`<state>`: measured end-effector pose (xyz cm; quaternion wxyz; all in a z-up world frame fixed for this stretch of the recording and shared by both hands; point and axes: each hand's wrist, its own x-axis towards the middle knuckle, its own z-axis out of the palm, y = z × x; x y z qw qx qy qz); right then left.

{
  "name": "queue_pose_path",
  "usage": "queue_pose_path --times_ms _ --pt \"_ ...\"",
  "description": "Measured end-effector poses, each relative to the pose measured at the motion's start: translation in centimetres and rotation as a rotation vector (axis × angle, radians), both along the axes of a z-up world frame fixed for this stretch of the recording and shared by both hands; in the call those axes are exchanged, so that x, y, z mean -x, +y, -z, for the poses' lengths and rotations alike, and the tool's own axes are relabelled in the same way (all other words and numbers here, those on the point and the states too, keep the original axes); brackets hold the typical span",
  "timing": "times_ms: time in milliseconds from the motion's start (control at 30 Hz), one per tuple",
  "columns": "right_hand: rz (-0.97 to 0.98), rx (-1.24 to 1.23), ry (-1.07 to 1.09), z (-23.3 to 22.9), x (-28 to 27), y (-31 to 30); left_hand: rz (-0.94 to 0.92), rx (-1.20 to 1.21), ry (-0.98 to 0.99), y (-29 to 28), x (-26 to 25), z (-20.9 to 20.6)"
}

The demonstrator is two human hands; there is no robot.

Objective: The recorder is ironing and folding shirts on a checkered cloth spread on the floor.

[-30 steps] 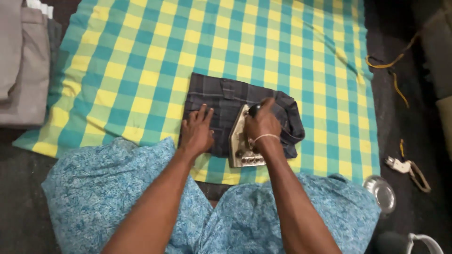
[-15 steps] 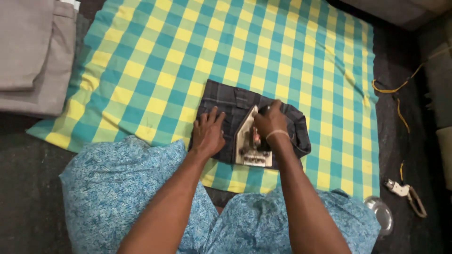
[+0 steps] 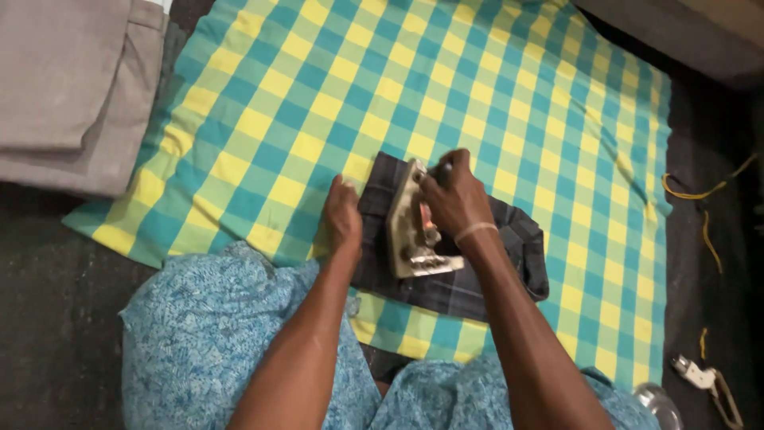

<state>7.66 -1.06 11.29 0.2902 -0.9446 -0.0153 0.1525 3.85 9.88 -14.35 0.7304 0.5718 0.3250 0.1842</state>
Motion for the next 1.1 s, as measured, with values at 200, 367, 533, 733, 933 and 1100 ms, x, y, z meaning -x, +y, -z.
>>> queue_pose_path --times_ms 200,367,533,733,933,1100 --pt "-0.008 0.027 0.06 7.0 -6.1 6.1 -0.077 0.471 0.132 2.4 0.6 -6.5" --pt "-0.065 0.109 -0.125 12.0 -14.0 5.9 -0.307 -0.114 0.221 2.3 0.2 -3.7" --pt "-0.062 0.124 -0.166 11.3 -16.0 6.2 -0.337 -0.229 0.288 1.6 0.0 -1.9" --pt "-0.071 0.072 -0.059 6.1 -14.1 6.4 -0.049 -0.723 0.401 1.0 1.1 -2.3" --pt "-0.269 0.071 -0.004 -0.6 -9.4 3.2 0.357 -0.54 0.686 2.7 1.9 -10.1" --pt "-0.424 0.353 0.072 -3.0 -5.0 -0.6 0.443 -0.58 0.75 2.3 2.0 -11.4"
